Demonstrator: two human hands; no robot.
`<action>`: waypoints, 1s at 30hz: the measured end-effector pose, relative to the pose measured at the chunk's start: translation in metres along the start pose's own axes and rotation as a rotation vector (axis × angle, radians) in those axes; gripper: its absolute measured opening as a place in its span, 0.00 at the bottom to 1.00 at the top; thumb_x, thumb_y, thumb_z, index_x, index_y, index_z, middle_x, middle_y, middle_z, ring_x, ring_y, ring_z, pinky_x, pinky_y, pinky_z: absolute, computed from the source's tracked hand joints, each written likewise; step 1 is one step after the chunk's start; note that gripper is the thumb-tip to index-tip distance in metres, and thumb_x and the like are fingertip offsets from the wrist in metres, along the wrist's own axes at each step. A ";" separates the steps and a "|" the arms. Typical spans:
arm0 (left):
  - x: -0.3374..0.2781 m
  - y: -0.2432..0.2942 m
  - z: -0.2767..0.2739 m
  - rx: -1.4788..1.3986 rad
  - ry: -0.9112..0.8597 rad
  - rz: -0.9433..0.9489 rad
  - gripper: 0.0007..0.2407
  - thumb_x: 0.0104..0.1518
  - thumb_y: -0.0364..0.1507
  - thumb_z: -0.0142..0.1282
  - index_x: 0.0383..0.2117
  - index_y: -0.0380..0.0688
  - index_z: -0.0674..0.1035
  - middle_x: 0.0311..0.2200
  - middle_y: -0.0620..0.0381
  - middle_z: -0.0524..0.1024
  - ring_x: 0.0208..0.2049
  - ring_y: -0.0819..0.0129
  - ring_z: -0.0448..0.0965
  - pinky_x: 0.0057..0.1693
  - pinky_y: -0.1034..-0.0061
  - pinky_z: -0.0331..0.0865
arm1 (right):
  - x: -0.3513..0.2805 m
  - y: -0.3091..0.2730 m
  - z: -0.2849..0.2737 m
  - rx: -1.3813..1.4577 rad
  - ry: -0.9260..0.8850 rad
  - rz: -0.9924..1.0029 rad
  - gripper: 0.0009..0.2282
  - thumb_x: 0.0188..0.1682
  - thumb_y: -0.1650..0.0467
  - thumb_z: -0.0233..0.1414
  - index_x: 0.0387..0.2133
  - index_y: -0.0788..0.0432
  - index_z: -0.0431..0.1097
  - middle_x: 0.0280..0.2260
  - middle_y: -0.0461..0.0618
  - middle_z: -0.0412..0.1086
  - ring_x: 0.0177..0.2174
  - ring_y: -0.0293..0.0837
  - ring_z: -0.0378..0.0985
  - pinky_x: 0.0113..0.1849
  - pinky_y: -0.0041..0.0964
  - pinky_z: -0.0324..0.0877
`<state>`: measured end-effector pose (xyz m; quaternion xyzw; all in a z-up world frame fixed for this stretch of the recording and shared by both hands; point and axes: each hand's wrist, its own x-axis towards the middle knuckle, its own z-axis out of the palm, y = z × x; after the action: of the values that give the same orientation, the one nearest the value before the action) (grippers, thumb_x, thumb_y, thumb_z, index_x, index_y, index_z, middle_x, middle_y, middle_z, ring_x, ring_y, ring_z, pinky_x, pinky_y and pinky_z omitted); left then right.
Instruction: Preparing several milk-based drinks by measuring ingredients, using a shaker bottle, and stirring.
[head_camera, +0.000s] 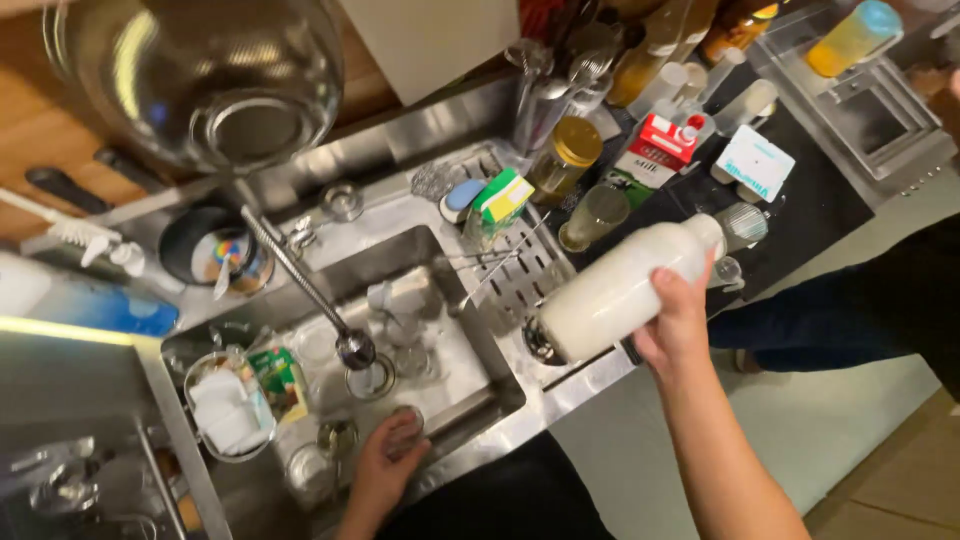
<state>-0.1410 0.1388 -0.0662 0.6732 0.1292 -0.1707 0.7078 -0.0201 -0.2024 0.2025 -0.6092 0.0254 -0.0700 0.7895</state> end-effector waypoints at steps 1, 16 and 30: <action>0.002 -0.010 -0.002 -0.054 0.024 0.067 0.22 0.47 0.24 0.69 0.50 0.43 0.77 0.50 0.56 0.79 0.50 0.65 0.81 0.51 0.71 0.77 | 0.000 0.001 0.002 0.159 0.086 0.070 0.46 0.34 0.70 0.66 0.67 0.52 0.45 0.51 0.56 0.64 0.50 0.57 0.72 0.49 0.59 0.73; -0.004 0.045 0.001 -0.224 0.180 -0.095 0.15 0.53 0.26 0.63 0.48 0.39 0.80 0.45 0.53 0.82 0.45 0.66 0.83 0.48 0.69 0.77 | 0.015 0.041 0.059 0.341 -0.033 0.114 0.48 0.34 0.74 0.66 0.69 0.49 0.43 0.51 0.58 0.64 0.50 0.57 0.72 0.51 0.58 0.73; -0.022 -0.010 0.000 -0.230 0.213 -0.184 0.12 0.56 0.30 0.61 0.45 0.45 0.80 0.42 0.60 0.81 0.39 0.74 0.80 0.40 0.75 0.76 | 0.017 0.046 0.059 0.051 -0.228 0.057 0.48 0.37 0.70 0.67 0.69 0.48 0.40 0.53 0.53 0.62 0.52 0.52 0.72 0.52 0.56 0.74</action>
<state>-0.1651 0.1400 -0.0665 0.5875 0.2831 -0.1466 0.7438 0.0077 -0.1367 0.1746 -0.5921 -0.0492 0.0215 0.8041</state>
